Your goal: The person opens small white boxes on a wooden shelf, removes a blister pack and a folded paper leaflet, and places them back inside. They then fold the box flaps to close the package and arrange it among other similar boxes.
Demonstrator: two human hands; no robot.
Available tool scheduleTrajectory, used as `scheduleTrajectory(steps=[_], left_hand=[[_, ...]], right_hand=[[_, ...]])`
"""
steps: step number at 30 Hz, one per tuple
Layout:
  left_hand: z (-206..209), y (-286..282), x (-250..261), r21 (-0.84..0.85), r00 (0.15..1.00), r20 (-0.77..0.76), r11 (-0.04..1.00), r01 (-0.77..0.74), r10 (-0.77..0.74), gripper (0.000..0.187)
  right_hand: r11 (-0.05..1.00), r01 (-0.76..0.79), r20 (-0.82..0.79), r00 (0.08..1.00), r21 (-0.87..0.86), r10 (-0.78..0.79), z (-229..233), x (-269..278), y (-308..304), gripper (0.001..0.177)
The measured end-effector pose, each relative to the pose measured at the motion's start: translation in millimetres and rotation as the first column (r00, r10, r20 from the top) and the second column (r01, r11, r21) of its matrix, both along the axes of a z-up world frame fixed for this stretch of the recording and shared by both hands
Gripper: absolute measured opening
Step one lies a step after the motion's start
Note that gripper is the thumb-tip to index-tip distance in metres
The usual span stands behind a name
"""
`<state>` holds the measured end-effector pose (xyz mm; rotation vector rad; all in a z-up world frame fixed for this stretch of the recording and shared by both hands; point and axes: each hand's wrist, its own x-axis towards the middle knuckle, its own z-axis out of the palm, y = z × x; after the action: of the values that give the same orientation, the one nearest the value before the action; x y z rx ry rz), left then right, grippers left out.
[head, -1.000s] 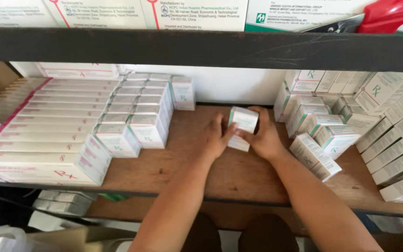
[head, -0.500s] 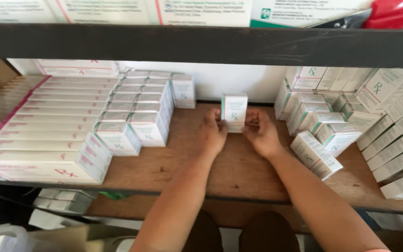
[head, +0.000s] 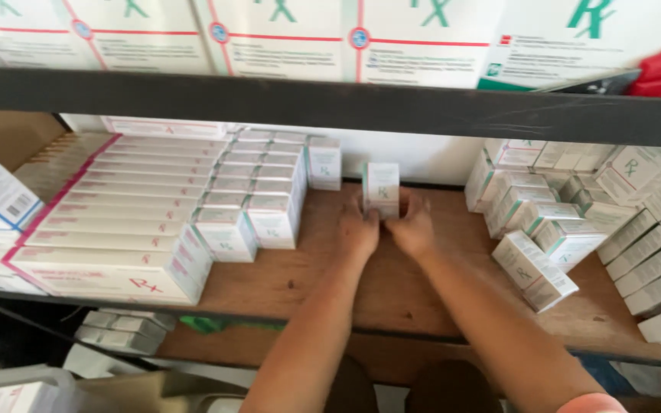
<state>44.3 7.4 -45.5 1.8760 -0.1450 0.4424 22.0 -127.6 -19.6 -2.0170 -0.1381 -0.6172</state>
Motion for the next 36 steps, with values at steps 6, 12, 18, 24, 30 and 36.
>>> scheduleTrajectory(steps=[6,12,18,24,30,36], left_hand=[[41.3,35.4,-14.6,-0.078,0.952,0.071,0.953,-0.294,0.299,0.057],[8.7,44.6,17.5,-0.130,0.950,0.172,0.962,-0.239,0.260,0.072],[-10.8,29.6,26.0,-0.030,0.967,0.145,0.978,-0.208,0.211,0.073],[-5.0,32.8,29.0,-0.142,0.989,0.049,0.981,-0.134,0.142,0.083],[6.3,37.3,24.1,-0.213,0.996,0.017,0.974,-0.078,0.084,0.091],[22.3,43.3,8.6,-0.184,0.993,-0.112,0.982,-0.052,0.032,0.090]], right_hand=[[0.965,-0.126,0.066,0.991,0.228,0.114,-22.6,29.3,57.8,0.060],[0.868,-0.331,-0.095,0.916,0.370,0.390,-24.3,49.3,78.2,0.056],[0.817,-0.428,-0.091,0.864,0.386,0.496,-38.7,48.2,64.3,0.046],[0.894,-0.440,-0.107,0.888,0.084,0.447,-29.8,44.7,62.1,0.048],[0.865,-0.501,-0.150,0.853,0.032,0.499,-17.4,36.9,63.5,0.052],[0.914,-0.395,-0.175,0.910,-0.088,0.376,-28.7,40.1,61.3,0.054]])
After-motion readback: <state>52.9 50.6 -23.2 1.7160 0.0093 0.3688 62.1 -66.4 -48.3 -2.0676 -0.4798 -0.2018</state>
